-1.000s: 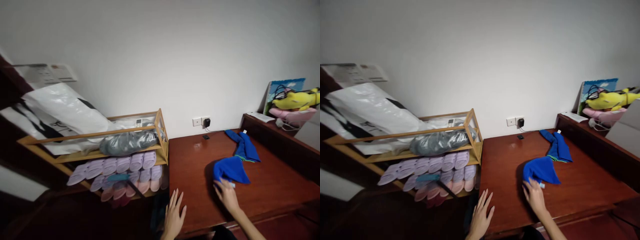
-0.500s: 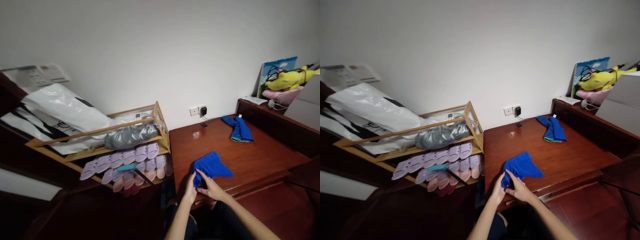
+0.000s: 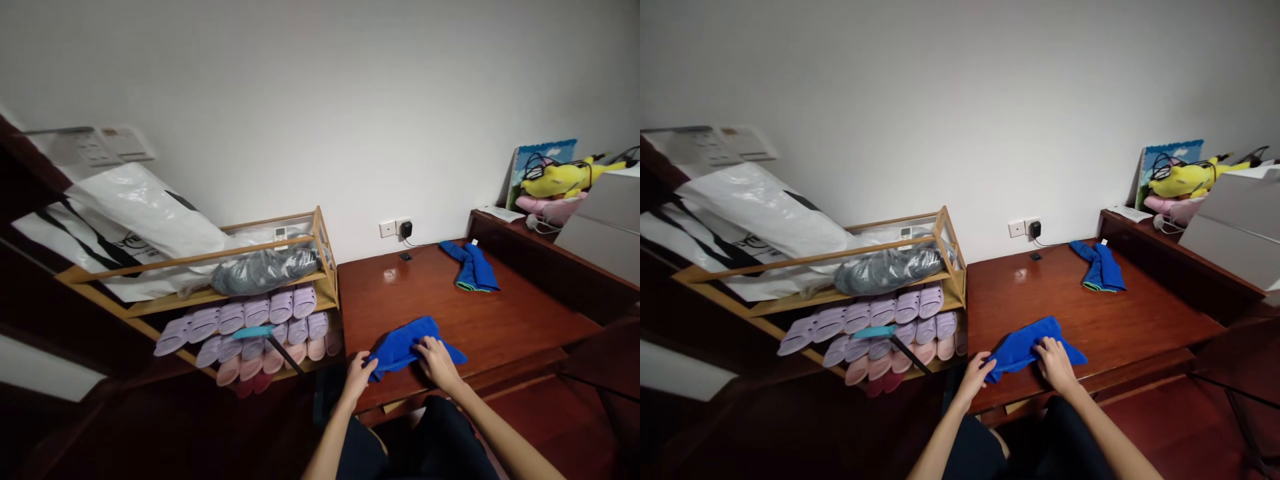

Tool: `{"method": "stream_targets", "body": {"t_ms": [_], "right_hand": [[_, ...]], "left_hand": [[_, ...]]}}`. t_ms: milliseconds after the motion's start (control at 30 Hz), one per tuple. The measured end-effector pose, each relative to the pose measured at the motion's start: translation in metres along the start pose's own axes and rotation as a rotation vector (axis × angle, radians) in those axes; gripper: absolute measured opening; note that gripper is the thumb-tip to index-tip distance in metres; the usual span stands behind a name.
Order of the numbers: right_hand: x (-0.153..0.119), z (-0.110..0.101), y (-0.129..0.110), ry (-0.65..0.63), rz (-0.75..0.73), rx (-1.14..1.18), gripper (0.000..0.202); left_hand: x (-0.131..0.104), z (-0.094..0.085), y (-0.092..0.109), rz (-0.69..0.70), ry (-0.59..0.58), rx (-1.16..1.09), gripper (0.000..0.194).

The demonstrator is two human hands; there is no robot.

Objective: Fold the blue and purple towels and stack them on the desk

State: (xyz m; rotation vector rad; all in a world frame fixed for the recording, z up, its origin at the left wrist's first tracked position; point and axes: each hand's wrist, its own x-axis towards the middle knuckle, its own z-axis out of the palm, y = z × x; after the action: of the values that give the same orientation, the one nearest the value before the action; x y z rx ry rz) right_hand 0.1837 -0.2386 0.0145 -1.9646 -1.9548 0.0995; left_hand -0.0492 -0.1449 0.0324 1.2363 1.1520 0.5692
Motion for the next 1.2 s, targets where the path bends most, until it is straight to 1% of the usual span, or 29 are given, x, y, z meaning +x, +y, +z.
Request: {"method": "stream_targets", "body": {"t_ms": [67,100,133,200,233,267,333,367,433,500,600,667,733,767,833,867,900,967,1033,1100,1167,1200], "right_hand": [[-0.005,0.004,0.012,0.047,0.044,-0.039,0.048],[-0.009,0.008,0.017,0.058,0.054,-0.055,0.055],[-0.012,0.013,0.021,0.060,0.056,-0.068,0.061],[-0.018,0.023,0.026,0.054,0.054,-0.084,0.068],[-0.019,0.026,0.027,0.057,0.061,-0.090,0.067],[-0.019,0.028,0.026,0.067,0.075,-0.098,0.064],[-0.017,0.026,0.023,0.094,0.113,-0.115,0.056],[-0.015,0.023,0.020,0.106,0.130,-0.123,0.053],[-0.010,0.014,0.015,0.128,0.155,-0.134,0.050],[-0.002,0.002,0.009,0.164,0.170,-0.144,0.048],[0.019,-0.016,-0.007,0.227,0.153,-0.155,0.045],[0.039,-0.027,-0.023,0.254,0.111,-0.152,0.044],[0.057,-0.037,-0.043,0.265,0.060,-0.139,0.045],[0.064,-0.040,-0.053,0.266,0.030,-0.132,0.046],[0.068,-0.042,-0.069,0.260,-0.054,-0.110,0.047],[0.065,-0.040,-0.075,0.253,-0.101,-0.092,0.048],[0.059,-0.036,-0.079,0.243,-0.137,-0.068,0.048],[0.040,-0.020,-0.078,0.188,-0.165,-0.006,0.048],[0.020,-0.001,-0.071,0.062,-0.139,0.070,0.048],[0.008,0.016,-0.060,-0.064,-0.088,0.163,0.048],[0.007,0.029,-0.053,-0.107,-0.028,0.243,0.048],[0.009,0.033,-0.052,-0.102,-0.004,0.269,0.048]], "left_hand": [[-0.007,-0.002,0.003,0.131,0.099,0.129,0.049],[-0.012,0.002,0.003,0.235,0.120,0.247,0.050],[-0.017,0.009,0.004,0.356,0.111,0.402,0.051],[-0.026,0.029,0.002,0.591,0.021,0.753,0.058],[-0.028,0.040,0.001,0.668,-0.036,0.896,0.064],[-0.029,0.052,-0.002,0.704,-0.080,0.985,0.071],[-0.024,0.070,-0.009,0.703,-0.104,1.064,0.081],[-0.020,0.076,-0.013,0.686,-0.096,1.068,0.083],[-0.009,0.081,-0.018,0.648,-0.068,1.024,0.078],[0.002,0.081,-0.019,0.585,-0.025,0.850,0.068],[0.015,0.084,-0.008,0.483,0.037,0.524,0.049],[0.023,0.089,0.004,0.450,0.050,0.392,0.037],[0.030,0.095,0.013,0.426,0.069,0.286,0.031],[0.032,0.097,0.016,0.406,0.088,0.221,0.031],[0.035,0.093,0.016,0.348,0.143,0.100,0.035],[0.036,0.088,0.014,0.311,0.171,0.051,0.037],[0.036,0.080,0.011,0.272,0.194,0.012,0.038],[0.034,0.057,0.003,0.203,0.222,-0.039,0.037],[0.030,0.031,-0.003,0.167,0.246,-0.058,0.036],[0.024,0.008,-0.004,0.174,0.288,-0.046,0.043],[0.018,-0.005,-0.001,0.216,0.354,-0.017,0.053],[0.015,-0.007,0.000,0.274,0.383,0.042,0.058]]}}
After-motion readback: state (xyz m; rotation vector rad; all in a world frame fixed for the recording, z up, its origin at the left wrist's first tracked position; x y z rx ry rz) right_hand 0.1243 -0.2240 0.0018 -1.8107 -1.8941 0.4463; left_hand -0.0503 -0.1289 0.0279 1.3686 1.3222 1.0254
